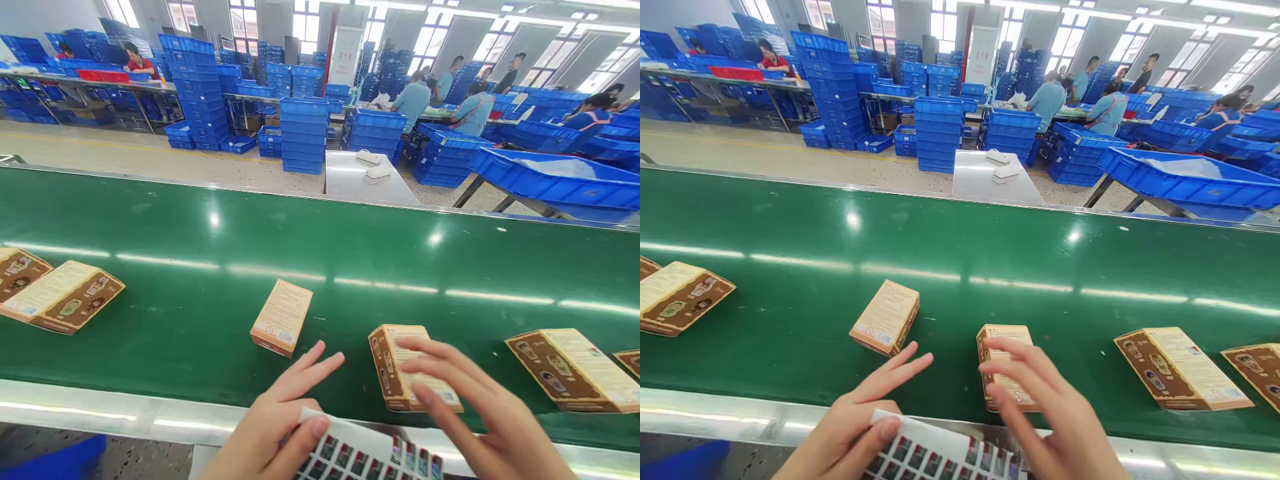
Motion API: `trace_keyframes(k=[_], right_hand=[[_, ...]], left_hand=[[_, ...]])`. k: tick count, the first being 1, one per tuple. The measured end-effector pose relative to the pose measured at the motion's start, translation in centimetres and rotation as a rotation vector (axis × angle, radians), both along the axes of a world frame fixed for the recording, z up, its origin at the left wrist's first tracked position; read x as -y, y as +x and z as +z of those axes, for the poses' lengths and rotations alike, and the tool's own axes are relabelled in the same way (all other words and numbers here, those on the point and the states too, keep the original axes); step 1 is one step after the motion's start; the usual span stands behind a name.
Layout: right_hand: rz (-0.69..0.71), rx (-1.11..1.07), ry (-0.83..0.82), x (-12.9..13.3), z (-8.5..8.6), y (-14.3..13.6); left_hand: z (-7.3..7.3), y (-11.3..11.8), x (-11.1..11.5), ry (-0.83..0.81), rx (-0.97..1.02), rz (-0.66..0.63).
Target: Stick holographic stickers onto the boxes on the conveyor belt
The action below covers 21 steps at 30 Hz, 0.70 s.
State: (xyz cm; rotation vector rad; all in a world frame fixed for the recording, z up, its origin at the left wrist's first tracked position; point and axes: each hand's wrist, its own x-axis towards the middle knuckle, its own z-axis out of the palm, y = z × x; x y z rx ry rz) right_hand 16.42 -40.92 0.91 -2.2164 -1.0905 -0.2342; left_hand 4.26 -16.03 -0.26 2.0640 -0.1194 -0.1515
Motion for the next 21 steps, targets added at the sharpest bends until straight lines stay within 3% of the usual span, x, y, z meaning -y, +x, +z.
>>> trace_keyframes(k=[3,11,14,17,21], right_hand=[[0.189,0.126,-0.072,-1.2,0.9,-0.9],[0.209,0.225,-0.164,-1.9,0.0,-0.8],[0.227,0.204,-0.108,-1.5,0.0,-1.2],[0.159,0.001,0.023,-1.2,-0.1,-1.1],[-0.135,-0.596,0.288,-3.0,-1.4,1.0]], left_hand=[[0.4,-1.2,-1.0,0.041,-0.001,0.126],[0.9,-1.0,-0.9,0.059,0.057,0.186],[0.6,-0.8,-1.2,0.052,0.076,0.205],[-0.4,-0.4,-2.0,0.023,0.054,0.266],[-1.5,0.1,-2.3,-0.019,-0.045,0.216]])
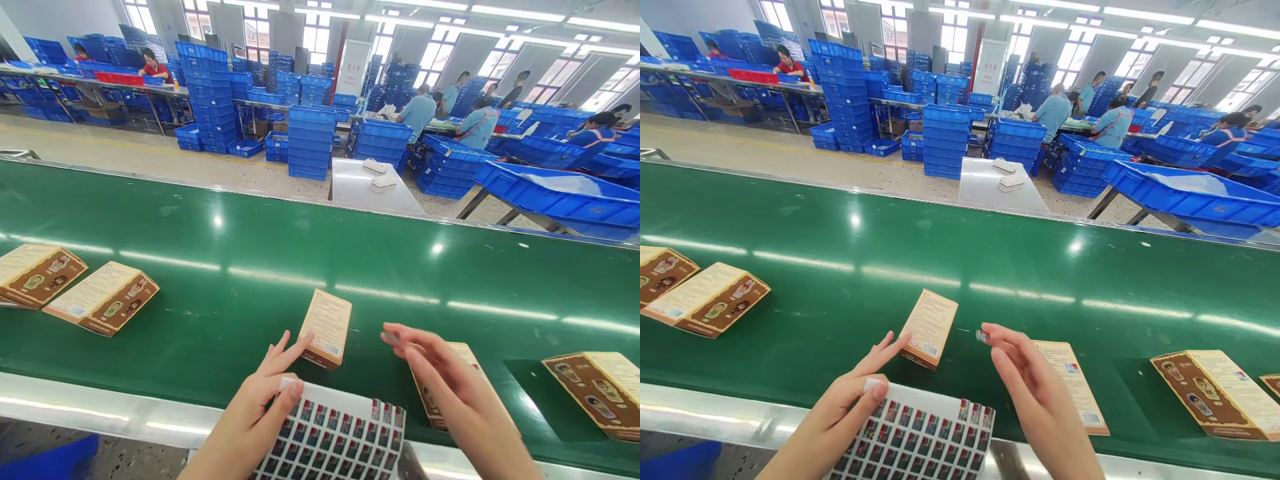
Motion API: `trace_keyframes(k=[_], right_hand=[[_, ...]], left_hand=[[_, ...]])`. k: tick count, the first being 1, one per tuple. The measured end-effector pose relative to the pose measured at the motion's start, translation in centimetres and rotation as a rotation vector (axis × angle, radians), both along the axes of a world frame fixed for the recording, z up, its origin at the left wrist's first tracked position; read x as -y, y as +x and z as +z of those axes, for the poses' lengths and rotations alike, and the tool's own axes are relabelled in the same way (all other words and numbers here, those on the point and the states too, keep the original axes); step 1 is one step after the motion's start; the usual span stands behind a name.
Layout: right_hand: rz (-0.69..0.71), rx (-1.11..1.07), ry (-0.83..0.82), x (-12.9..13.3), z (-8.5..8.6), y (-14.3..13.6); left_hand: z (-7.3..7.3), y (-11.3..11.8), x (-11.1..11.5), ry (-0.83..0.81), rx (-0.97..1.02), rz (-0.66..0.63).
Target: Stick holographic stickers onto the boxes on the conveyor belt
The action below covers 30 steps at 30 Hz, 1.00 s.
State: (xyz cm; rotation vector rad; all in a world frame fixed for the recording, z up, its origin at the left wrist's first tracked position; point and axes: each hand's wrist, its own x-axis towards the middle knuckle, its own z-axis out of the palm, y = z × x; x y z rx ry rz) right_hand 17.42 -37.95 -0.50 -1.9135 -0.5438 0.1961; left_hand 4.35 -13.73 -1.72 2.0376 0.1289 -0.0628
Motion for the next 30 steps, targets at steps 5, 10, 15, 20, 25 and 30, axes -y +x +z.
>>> trace_keyframes(k=[5,10,15,20,25,30], right_hand=[[0.015,-0.409,0.254,-4.2,-2.2,3.1],[-0.133,-0.436,0.277,-5.7,-2.7,3.3],[-0.174,-0.409,0.220,-5.8,-2.4,3.3],[-0.204,-0.355,0.170,-5.3,-2.9,3.4],[-0.277,-0.213,0.065,-4.7,-2.7,2.9],[-0.391,-0.071,-0.056,-4.7,-2.2,2.7]], left_hand=[[0.0,0.3,1.1,0.044,-0.048,-0.167],[0.3,0.9,1.9,0.093,-0.070,-0.245],[0.8,1.5,2.3,0.096,-0.090,-0.289],[0.5,2.2,3.3,0.122,-0.089,-0.347],[0.8,2.8,4.3,0.133,-0.092,-0.381],[0.8,3.5,5.1,0.107,-0.081,-0.401]])
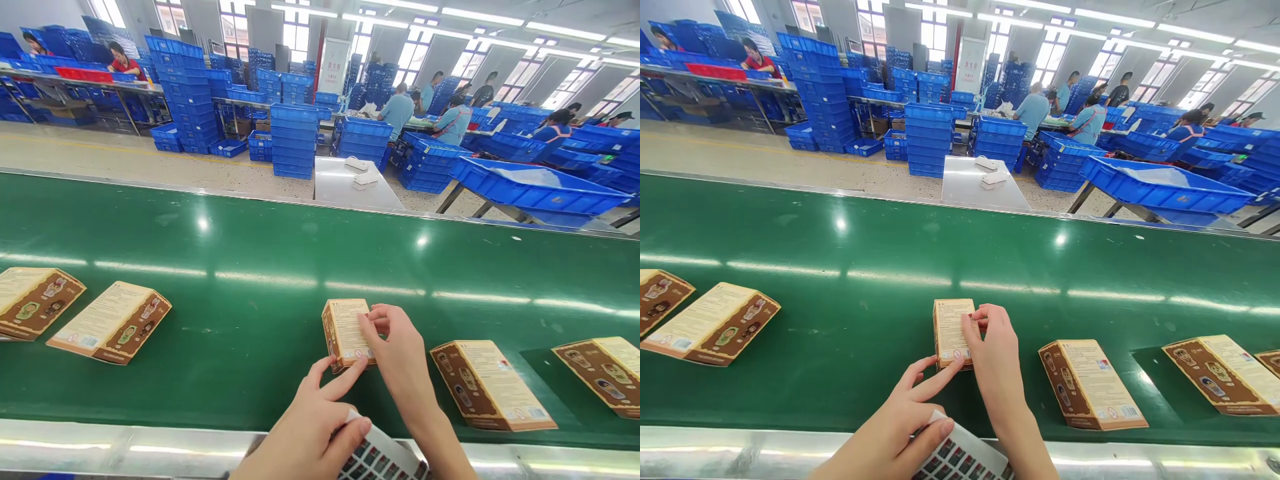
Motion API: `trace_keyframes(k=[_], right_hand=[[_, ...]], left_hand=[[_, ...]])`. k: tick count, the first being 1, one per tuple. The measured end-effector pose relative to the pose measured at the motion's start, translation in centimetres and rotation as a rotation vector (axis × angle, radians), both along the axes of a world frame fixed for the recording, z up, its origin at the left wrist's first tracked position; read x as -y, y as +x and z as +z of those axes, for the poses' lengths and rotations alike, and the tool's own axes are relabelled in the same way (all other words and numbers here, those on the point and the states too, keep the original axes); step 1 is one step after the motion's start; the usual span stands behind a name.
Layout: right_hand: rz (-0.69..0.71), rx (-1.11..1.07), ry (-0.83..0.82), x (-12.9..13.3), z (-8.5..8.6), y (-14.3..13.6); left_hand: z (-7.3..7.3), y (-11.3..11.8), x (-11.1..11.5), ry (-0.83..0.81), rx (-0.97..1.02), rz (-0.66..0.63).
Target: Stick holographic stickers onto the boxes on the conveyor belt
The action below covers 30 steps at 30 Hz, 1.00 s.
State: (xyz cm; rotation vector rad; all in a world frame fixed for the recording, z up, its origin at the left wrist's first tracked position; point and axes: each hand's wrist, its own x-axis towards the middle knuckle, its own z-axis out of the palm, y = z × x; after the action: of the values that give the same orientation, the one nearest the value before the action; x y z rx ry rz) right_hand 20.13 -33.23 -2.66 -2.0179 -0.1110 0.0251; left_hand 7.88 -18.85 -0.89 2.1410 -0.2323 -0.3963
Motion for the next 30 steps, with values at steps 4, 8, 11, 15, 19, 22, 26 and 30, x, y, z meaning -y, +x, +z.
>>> trace_keyframes(k=[4,8,11,15,19,22,26,30], right_hand=[[-0.070,0.056,-0.142,1.1,-0.2,1.7],[-0.046,0.109,-0.220,3.8,0.9,2.5],[0.210,0.240,-0.275,5.9,3.0,0.7],[0.687,0.445,-0.346,6.9,4.9,-2.6],[0.728,0.700,-0.447,6.2,4.5,-3.8],[0.706,0.802,-0.495,5.3,3.9,-3.6],[0.716,0.847,-0.469,4.7,3.3,-3.2],[0.859,0.800,-0.354,5.8,1.3,-2.5]], left_hand=[[-0.7,0.5,0.5,-0.049,0.005,0.005],[-1.2,-0.4,-0.5,-0.117,0.050,0.086],[-1.0,-2.0,-2.2,-0.128,0.102,0.216],[-0.2,-3.8,-4.0,-0.078,0.154,0.330],[0.4,-4.4,-4.6,-0.050,0.171,0.401],[0.4,-4.4,-4.8,-0.046,0.188,0.408],[0.1,-4.5,-5.1,-0.052,0.202,0.432],[0.4,-5.0,-4.8,-0.153,0.204,0.510]])
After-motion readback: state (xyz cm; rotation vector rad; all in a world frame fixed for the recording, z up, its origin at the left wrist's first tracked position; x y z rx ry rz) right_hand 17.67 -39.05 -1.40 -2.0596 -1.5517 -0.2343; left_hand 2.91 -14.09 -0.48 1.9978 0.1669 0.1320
